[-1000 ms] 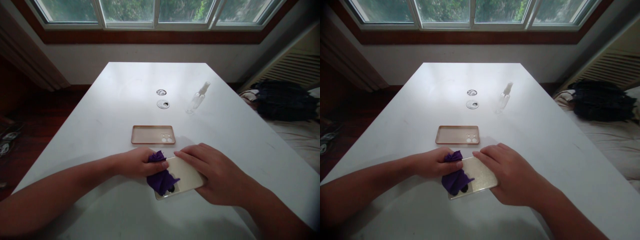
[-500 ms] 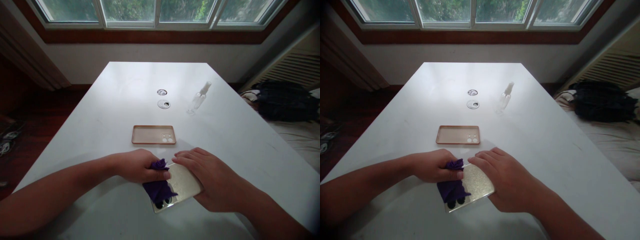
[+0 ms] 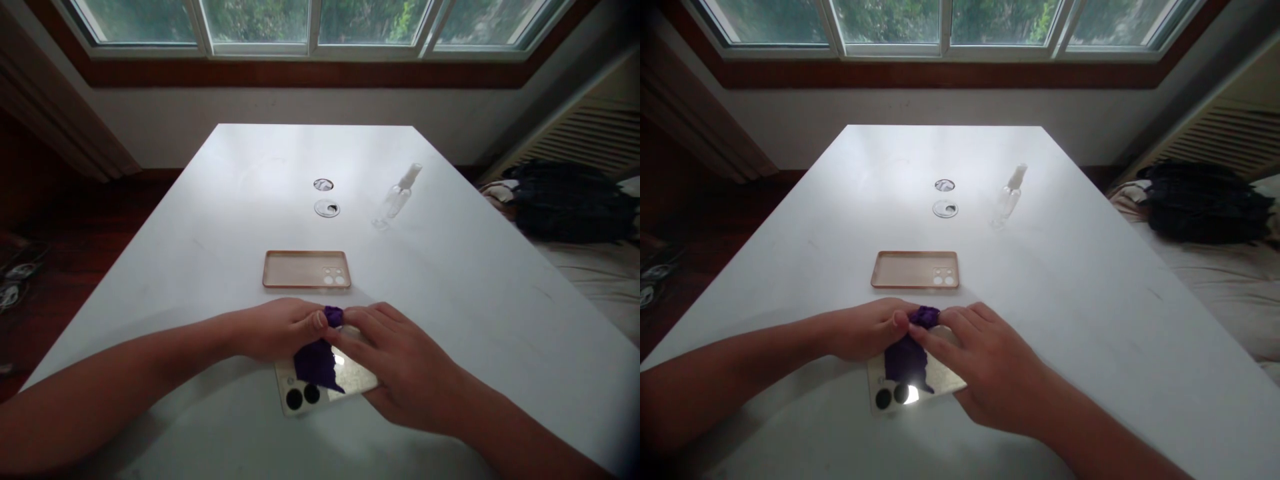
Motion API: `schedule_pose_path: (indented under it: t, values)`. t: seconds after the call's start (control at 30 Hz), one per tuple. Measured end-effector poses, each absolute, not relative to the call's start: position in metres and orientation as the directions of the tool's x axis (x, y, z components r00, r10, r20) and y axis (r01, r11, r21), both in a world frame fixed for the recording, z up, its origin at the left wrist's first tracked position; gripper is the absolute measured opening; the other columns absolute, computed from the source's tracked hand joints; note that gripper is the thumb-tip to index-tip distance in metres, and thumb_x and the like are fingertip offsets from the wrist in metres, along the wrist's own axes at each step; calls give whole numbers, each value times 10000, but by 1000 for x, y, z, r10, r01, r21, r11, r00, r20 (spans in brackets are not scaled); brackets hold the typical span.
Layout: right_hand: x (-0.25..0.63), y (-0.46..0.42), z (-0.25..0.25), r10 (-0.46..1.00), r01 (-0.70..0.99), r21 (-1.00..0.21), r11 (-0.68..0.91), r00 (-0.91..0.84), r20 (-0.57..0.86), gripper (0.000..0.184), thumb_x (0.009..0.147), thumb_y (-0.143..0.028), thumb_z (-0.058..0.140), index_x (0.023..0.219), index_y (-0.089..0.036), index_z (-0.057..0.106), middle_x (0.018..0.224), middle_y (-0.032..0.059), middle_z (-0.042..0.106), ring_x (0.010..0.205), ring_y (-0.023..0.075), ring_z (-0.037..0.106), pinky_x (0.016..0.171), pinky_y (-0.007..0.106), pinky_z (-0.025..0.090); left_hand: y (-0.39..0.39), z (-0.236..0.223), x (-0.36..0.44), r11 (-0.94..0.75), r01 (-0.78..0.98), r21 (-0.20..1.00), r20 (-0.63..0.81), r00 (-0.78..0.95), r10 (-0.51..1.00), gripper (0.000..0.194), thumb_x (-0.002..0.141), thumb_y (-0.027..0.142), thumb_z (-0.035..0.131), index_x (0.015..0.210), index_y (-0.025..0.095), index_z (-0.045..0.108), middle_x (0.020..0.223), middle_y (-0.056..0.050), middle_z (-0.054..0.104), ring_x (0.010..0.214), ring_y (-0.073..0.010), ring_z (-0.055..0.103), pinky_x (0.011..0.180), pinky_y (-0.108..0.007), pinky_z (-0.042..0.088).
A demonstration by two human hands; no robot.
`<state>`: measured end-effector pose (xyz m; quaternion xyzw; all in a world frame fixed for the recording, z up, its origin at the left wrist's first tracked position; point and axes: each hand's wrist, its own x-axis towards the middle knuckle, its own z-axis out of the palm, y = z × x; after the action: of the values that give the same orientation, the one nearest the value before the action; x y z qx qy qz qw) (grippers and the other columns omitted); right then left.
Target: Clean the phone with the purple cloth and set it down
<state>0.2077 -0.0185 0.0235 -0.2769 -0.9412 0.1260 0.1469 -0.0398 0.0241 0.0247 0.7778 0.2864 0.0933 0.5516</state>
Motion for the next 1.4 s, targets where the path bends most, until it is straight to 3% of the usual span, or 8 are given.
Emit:
schedule_pose_path:
  t: [0.23, 0.4, 0.53, 0.7, 0.87, 1.07, 1.17, 1.4]
  values:
    - [213, -18, 21, 578, 510, -273, 816, -736, 352, 686, 702, -60, 610, 1380, -132, 539, 1287, 175, 594, 1177, 324, 554, 966, 489, 454, 28, 16, -34, 61, 148, 987, -153, 756, 636, 874, 869, 813, 175, 1209, 151, 633, 1242, -143, 636, 1169, -245, 553, 1048, -351, 413]
    - [215, -17, 21, 599, 550, -245, 798, -682, 420, 583, 758, -64, 624, 1328, -162, 545, 1292, 162, 605, 1284, 331, 518, 1014, 504, 435, 25, 7, -33, 574, 5, 819, -344, 805, 483, 900, 816, 881, 258, 1339, 208, 547, 1212, -141, 659, 995, -240, 652, 895, -390, 510]
    - [215, -15, 22, 588, 548, -230, 804, -681, 435, 530, 789, -77, 622, 1306, -161, 536, 1270, 163, 614, 1335, 337, 490, 1026, 521, 439, 24, 7, -33, 754, -5, 657, -284, 924, 254, 954, 796, 905, 259, 1460, 243, 431, 1159, -156, 677, 873, -250, 691, 800, -430, 544]
    - [214, -15, 22, 604, 558, -243, 793, -675, 423, 532, 810, -90, 617, 1323, -182, 507, 1292, 164, 603, 1383, 348, 452, 1038, 556, 448, 25, 4, -33, 764, 49, 643, -264, 951, 160, 988, 823, 890, 134, 1352, 166, 549, 997, -153, 706, 819, -257, 696, 708, -387, 556]
    - [214, -14, 24, 602, 565, -225, 794, -674, 428, 549, 803, -81, 617, 1331, -184, 506, 1319, 171, 573, 1417, 368, 405, 1068, 585, 440, 21, 2, -32, 754, 27, 656, -251, 950, 185, 1009, 820, 892, 98, 1267, 138, 596, 1041, -174, 703, 783, -229, 691, 622, -315, 543]
    - [214, -19, 38, 636, 560, -302, 771, -702, 321, 616, 792, -216, 690, 1375, -167, 498, 1507, 188, 414, 1512, 404, 217, 1146, 618, 374, 18, 2, -35, 735, -9, 678, -259, 933, 251, 1070, 770, 925, 76, 1206, 119, 627, 1055, -184, 691, 740, -203, 678, 544, -265, 511]
    - [211, -25, 45, 616, 541, -295, 788, -693, 374, 650, 786, -234, 676, 1398, -135, 481, 1596, 197, 314, 1532, 417, 141, 1184, 648, 297, 17, 5, -36, 712, -2, 702, -251, 935, 251, 1054, 767, 927, 103, 1211, 130, 630, 1038, -174, 690, 724, -192, 668, 542, -259, 509]
    - [188, -37, 46, 469, 444, -166, 881, -766, 441, 570, 874, -158, 565, 1425, -33, 489, 1543, 221, 446, 1499, 358, 300, 1224, 605, 257, 12, 4, -37, 603, 107, 790, -326, 907, 266, 1014, 788, 907, 123, 1172, 133, 654, 933, -143, 714, 753, -194, 670, 639, -294, 559]
